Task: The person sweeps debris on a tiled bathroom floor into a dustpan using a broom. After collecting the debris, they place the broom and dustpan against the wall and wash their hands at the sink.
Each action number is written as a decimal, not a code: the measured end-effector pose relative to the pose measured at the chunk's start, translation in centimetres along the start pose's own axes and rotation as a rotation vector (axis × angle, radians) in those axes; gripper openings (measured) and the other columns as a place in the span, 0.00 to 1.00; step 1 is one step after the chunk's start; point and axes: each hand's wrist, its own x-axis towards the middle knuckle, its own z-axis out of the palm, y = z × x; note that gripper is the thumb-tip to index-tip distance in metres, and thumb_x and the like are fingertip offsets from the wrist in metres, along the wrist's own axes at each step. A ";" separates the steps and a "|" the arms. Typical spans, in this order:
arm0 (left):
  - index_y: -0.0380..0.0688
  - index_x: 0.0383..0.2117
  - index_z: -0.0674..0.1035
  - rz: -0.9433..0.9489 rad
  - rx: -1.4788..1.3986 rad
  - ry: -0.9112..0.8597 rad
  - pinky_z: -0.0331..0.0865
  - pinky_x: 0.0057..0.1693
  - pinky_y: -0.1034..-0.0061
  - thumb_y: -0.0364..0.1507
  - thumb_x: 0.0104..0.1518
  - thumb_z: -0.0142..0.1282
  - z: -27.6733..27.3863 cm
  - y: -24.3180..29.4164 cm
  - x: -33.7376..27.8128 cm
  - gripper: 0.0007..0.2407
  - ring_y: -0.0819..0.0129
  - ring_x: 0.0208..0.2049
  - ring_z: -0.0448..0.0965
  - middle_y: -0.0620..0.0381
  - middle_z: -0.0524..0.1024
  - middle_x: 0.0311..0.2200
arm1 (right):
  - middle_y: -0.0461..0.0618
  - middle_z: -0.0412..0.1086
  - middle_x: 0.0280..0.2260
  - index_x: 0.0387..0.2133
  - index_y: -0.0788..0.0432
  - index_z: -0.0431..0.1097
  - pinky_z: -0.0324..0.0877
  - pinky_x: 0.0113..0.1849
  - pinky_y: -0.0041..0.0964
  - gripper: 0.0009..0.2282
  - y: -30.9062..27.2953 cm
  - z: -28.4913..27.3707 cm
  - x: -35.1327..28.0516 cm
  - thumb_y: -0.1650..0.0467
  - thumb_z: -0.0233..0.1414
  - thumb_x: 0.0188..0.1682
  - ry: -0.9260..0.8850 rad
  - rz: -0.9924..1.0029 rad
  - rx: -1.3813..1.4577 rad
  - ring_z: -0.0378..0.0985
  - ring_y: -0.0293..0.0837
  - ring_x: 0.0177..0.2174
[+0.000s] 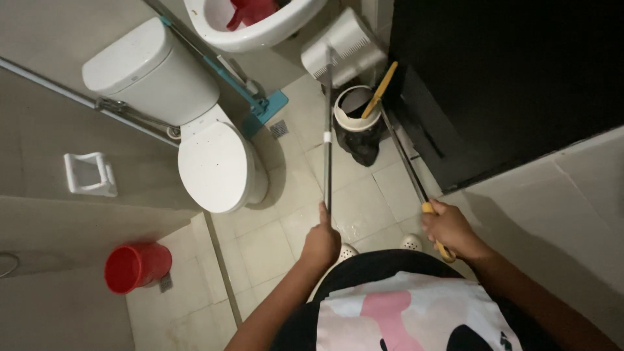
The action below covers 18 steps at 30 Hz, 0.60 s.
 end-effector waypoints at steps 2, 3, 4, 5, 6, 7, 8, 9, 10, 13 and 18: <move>0.33 0.70 0.38 -0.004 0.033 -0.048 0.72 0.43 0.49 0.23 0.54 0.45 2.3 -1.9 1.2 0.37 0.33 0.33 0.79 0.28 0.77 0.30 | 0.48 0.68 0.25 0.67 0.56 0.57 0.66 0.20 0.40 0.29 -0.1 0.2 0.2 0.71 0.50 0.48 0.004 -0.008 -0.007 0.67 0.39 0.19; 0.34 0.70 0.36 -0.007 0.068 -0.097 0.72 0.43 0.48 0.22 0.53 0.44 3.3 -2.9 1.9 0.39 0.34 0.33 0.79 0.29 0.77 0.31 | 0.49 0.69 0.25 0.68 0.57 0.54 0.67 0.19 0.40 0.30 -0.2 0.4 0.5 0.71 0.50 0.48 0.010 -0.015 -0.011 0.67 0.40 0.19; 0.34 0.70 0.36 -0.007 0.066 -0.096 0.72 0.43 0.48 0.22 0.53 0.44 3.4 -3.1 2.2 0.39 0.34 0.33 0.79 0.29 0.77 0.31 | 0.49 0.69 0.25 0.68 0.57 0.54 0.67 0.19 0.40 0.30 0.0 0.3 0.8 0.71 0.50 0.48 0.010 -0.017 -0.012 0.67 0.40 0.19; 0.33 0.70 0.36 -0.013 0.087 -0.099 0.73 0.44 0.49 0.23 0.54 0.46 3.6 -3.2 2.5 0.39 0.35 0.34 0.80 0.29 0.78 0.31 | 0.50 0.69 0.25 0.68 0.57 0.54 0.66 0.19 0.40 0.30 0.3 0.1 1.1 0.71 0.50 0.48 0.001 0.003 0.025 0.66 0.40 0.19; 0.32 0.70 0.36 -0.019 0.109 -0.106 0.73 0.44 0.49 0.24 0.55 0.48 3.8 -3.4 2.7 0.39 0.36 0.34 0.80 0.30 0.78 0.31 | 0.50 0.69 0.25 0.68 0.58 0.54 0.65 0.19 0.40 0.30 0.7 0.0 1.3 0.71 0.50 0.48 -0.006 0.025 0.062 0.66 0.40 0.19; 0.32 0.70 0.36 -0.017 0.108 -0.108 0.73 0.44 0.49 0.24 0.55 0.48 2.3 -2.8 2.5 0.39 0.36 0.34 0.80 0.30 0.78 0.31 | 0.50 0.69 0.25 0.68 0.58 0.54 0.65 0.19 0.40 0.30 0.9 -0.1 1.4 0.71 0.50 0.48 -0.004 0.027 0.062 0.66 0.40 0.19; 0.36 0.71 0.41 0.003 0.049 -0.032 0.74 0.43 0.50 0.25 0.56 0.48 0.8 -2.2 2.4 0.36 0.36 0.33 0.80 0.28 0.78 0.31 | 0.49 0.68 0.25 0.64 0.63 0.58 0.64 0.19 0.39 0.26 1.0 -0.2 1.7 0.71 0.50 0.49 -0.025 -0.001 0.062 0.65 0.40 0.19; 0.41 0.71 0.46 0.023 -0.010 0.045 0.74 0.43 0.51 0.26 0.58 0.48 -0.8 -1.6 2.3 0.34 0.36 0.32 0.79 0.27 0.78 0.30 | 0.49 0.67 0.25 0.60 0.67 0.63 0.63 0.18 0.38 0.23 1.0 -0.3 2.0 0.71 0.51 0.50 -0.046 -0.029 0.062 0.64 0.39 0.19; 0.41 0.71 0.46 0.023 -0.013 0.048 0.74 0.43 0.51 0.26 0.58 0.48 -2.3 -0.8 1.6 0.34 0.36 0.32 0.79 0.27 0.78 0.30 | 0.49 0.67 0.25 0.60 0.67 0.63 0.63 0.18 0.38 0.23 0.3 -0.3 1.6 0.71 0.51 0.50 -0.046 -0.032 0.059 0.64 0.39 0.19; 0.44 0.71 0.49 -0.096 -0.311 -0.005 0.75 0.31 0.62 0.24 0.57 0.45 -5.6 0.5 0.2 0.32 0.53 0.18 0.79 0.40 0.78 0.22 | 0.49 0.68 0.25 0.66 0.55 0.53 0.65 0.19 0.40 0.29 -0.9 -0.3 1.0 0.71 0.49 0.49 0.012 0.034 0.018 0.66 0.40 0.19; 0.53 0.71 0.54 -0.191 -1.094 -0.087 0.54 0.17 0.76 0.20 0.57 0.44 -8.5 -0.6 -1.0 0.32 0.74 0.11 0.55 0.63 0.59 0.14 | 0.49 0.69 0.25 0.58 0.63 0.69 0.66 0.21 0.38 0.21 -0.1 -0.2 1.7 0.70 0.49 0.50 0.001 -0.051 -0.021 0.67 0.39 0.19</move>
